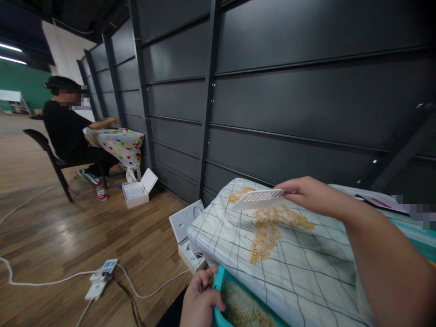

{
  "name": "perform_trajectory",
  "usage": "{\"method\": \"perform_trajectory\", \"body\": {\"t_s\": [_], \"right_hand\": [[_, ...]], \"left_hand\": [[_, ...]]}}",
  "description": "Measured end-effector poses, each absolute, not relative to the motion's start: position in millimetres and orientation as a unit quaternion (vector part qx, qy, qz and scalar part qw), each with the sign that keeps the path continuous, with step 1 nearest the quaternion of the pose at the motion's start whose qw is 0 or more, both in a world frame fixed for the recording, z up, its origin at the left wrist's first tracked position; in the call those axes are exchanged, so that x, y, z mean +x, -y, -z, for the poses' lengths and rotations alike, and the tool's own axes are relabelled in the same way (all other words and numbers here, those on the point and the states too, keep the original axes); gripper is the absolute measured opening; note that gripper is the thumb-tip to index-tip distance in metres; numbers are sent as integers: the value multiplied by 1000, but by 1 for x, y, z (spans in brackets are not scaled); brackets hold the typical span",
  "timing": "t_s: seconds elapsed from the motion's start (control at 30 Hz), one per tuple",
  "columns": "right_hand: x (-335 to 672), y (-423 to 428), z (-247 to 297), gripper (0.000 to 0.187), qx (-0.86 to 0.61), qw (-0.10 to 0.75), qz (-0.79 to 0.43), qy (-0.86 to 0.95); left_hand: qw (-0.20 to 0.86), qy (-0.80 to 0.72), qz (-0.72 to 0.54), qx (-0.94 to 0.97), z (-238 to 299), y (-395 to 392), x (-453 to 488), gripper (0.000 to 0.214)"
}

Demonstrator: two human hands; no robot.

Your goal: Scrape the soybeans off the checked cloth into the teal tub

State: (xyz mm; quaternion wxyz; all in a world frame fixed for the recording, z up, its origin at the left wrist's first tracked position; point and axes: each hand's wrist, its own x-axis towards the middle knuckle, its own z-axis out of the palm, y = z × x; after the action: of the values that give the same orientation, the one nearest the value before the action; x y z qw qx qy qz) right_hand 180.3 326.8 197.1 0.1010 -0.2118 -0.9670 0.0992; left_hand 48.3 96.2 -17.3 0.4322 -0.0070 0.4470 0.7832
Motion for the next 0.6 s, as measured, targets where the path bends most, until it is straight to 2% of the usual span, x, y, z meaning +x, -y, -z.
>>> {"method": "perform_trajectory", "body": {"t_s": [0.2,0.6], "right_hand": [[182,-307,-214,35,-233,138,-20,962],[184,-282,-185,33,-314,91,61,943]], "left_hand": [[432,-478,-763,49,22,-84,29,32],[453,-454,-766,43,29,-86,31,31]]}}
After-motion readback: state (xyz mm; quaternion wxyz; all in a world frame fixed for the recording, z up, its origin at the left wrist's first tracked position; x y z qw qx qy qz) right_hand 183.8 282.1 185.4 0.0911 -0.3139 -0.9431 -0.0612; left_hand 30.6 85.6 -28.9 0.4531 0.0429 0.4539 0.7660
